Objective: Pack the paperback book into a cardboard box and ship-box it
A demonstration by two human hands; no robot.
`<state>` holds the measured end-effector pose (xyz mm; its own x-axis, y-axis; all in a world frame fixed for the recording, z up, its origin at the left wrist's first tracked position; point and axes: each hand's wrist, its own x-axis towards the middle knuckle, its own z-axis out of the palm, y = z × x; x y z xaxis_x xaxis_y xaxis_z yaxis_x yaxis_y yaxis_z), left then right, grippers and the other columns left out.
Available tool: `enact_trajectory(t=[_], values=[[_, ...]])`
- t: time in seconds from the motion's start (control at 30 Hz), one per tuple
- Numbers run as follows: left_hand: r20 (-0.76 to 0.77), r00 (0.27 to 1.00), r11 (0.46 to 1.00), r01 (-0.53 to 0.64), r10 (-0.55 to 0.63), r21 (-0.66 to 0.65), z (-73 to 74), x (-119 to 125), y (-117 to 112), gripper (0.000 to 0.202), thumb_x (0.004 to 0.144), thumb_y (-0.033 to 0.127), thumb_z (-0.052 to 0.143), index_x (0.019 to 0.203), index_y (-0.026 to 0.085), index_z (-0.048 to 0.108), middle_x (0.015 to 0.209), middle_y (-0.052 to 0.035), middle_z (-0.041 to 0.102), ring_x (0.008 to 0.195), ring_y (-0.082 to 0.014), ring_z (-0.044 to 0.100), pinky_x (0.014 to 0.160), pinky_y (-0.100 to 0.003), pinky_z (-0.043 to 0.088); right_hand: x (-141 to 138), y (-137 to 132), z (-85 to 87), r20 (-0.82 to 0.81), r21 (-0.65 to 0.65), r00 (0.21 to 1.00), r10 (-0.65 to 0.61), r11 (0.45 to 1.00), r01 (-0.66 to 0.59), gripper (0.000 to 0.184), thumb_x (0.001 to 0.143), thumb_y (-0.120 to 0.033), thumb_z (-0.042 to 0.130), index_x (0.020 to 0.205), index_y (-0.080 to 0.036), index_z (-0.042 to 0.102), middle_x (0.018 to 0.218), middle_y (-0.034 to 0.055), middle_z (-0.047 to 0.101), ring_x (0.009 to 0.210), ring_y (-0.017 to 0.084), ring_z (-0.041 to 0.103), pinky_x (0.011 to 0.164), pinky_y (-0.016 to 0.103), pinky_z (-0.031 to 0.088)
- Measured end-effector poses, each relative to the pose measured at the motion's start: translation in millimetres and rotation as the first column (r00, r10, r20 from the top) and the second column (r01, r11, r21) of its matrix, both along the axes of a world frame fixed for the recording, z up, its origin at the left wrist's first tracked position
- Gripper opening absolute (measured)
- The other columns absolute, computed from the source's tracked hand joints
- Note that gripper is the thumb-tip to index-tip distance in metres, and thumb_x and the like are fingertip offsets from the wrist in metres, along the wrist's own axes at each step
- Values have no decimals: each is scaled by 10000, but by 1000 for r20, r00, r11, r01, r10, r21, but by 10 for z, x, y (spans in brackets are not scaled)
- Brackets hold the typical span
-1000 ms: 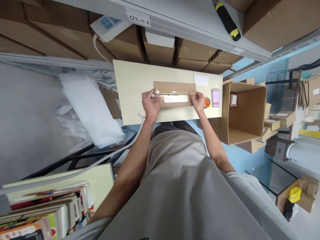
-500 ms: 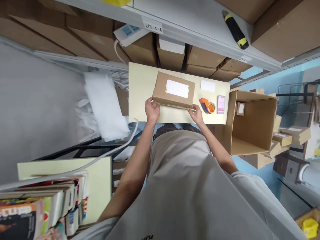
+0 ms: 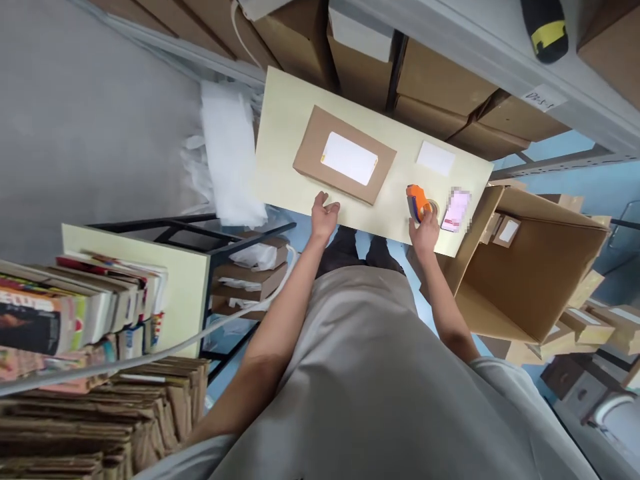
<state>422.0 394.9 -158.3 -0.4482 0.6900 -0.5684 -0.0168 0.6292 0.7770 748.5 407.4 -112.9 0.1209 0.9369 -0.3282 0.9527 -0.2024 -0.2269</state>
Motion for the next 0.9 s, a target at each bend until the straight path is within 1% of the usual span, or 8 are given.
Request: enact_trajectory(t=[0.13, 0.3, 0.43, 0.53, 0.6, 0.67, 0.8, 0.9], values=[[60, 998, 999, -18, 15, 47, 53, 306, 5, 901, 928, 246, 840, 1755, 201, 483, 1797, -275, 515, 1489, -379, 720, 1279, -523, 557, -15, 34, -234, 68, -38, 997, 35, 999, -33, 423, 1117, -354, 571, 1423, -67, 618, 1407, 322, 724, 1351, 430, 694, 1242, 633, 463], [75, 997, 985, 13, -26, 171, 56, 449, 214, 959, 932, 375, 921, 1765, 234, 468, 1861, -228, 435, 1708, -402, 490, 1287, -484, 558, -94, 186, -383, 57, 13, 996, 65, 998, -66, 371, 1105, -273, 507, 1364, -54, 658, 1358, 324, 754, 1295, 425, 709, 1260, 645, 417], [110, 993, 980, 15, -38, 201, 4, 495, 172, 906, 957, 460, 908, 1741, 258, 502, 1861, -239, 427, 1637, -399, 583, 1272, -514, 567, -20, 274, -334, 20, 25, 996, 90, 996, -91, 305, 1102, -232, 528, 1302, -65, 685, 1230, 277, 795, 1228, 401, 735, 1303, 629, 400], [134, 990, 984, 10, -34, 176, 12, 651, 4, 688, 974, 431, 852, 1600, 234, 646, 1727, -244, 601, 1457, -370, 736, 1241, -565, 586, 75, 309, -188, -71, 32, 995, 70, 997, -68, 302, 1108, -262, 576, 1307, -67, 694, 1253, 266, 800, 1249, 393, 739, 1314, 609, 421], [182, 980, 979, 38, -75, 202, 76, 846, -111, 531, 952, 412, 840, 1433, 209, 743, 1556, -220, 741, 1376, -350, 778, 1227, -572, 598, 127, 306, -54, -245, 12, 970, 1, 1000, 2, 345, 1119, -376, 613, 1301, -98, 706, 1266, 238, 810, 1221, 380, 759, 1236, 576, 519], [261, 953, 962, 85, -154, 260, 185, 1089, -191, 444, 918, 422, 858, 1295, 198, 786, 1376, -187, 828, 1297, -329, 807, 1201, -548, 621, 143, 272, 79, -520, -74, 848, -102, 994, 74, 452, 1111, -558, 630, 1268, -145, 725, 1228, 185, 834, 1160, 347, 786, 1123, 518, 610], [325, 900, 922, 174, -292, 347, 436, 1522, -234, 404, 893, 495, 901, 1148, 200, 798, 1111, -122, 857, 1055, -273, 833, 1044, -460, 686, 38, 136, 261, -853, -239, 450, -263, 965, 110, 665, 972, -822, 704, 1198, -199, 762, 1195, 117, 865, 1166, 289, 806, 1120, 452, 641], [243, 925, 909, 190, -292, 371, 562, 1655, -221, 359, 889, 478, 905, 1096, 210, 783, 1030, -89, 833, 955, -236, 803, 945, -395, 685, -67, 49, 339, -867, -256, 396, -303, 952, 169, 708, 915, -857, 749, 1183, -203, 771, 1237, 119, 868, 1253, 288, 790, 1181, 449, 623]])
